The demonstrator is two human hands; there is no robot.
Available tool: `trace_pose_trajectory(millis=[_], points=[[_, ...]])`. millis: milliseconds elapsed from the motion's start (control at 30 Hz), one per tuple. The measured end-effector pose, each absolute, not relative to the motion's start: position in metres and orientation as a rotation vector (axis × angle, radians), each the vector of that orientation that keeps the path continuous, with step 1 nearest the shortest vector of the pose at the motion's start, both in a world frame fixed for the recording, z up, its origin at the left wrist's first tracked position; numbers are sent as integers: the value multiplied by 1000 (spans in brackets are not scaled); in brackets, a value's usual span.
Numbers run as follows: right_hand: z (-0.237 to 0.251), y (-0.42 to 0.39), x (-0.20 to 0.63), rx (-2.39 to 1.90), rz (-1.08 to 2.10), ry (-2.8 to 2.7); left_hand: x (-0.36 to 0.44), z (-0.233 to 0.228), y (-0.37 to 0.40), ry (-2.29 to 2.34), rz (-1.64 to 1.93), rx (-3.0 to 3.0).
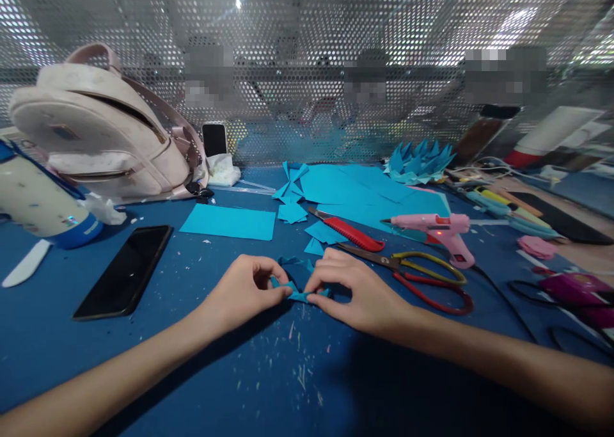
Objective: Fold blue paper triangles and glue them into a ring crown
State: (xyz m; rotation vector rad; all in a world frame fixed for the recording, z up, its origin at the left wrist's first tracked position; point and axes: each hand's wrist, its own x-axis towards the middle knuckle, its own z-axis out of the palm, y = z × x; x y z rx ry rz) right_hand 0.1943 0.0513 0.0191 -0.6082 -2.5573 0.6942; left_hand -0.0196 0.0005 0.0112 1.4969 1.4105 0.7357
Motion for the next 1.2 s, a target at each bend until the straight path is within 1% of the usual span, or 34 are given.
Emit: trace_pose_trajectory(millis=[333, 600, 1200], points=[[15, 54, 196, -609, 637, -2582, -11, 12, -13, 1456, 833, 1622], [15, 52, 197, -574, 630, -2591, -11, 14, -14, 1372, 865, 1786], [17, 50, 197, -561, 579, -2594, -9, 15, -15, 1357, 912, 1797]])
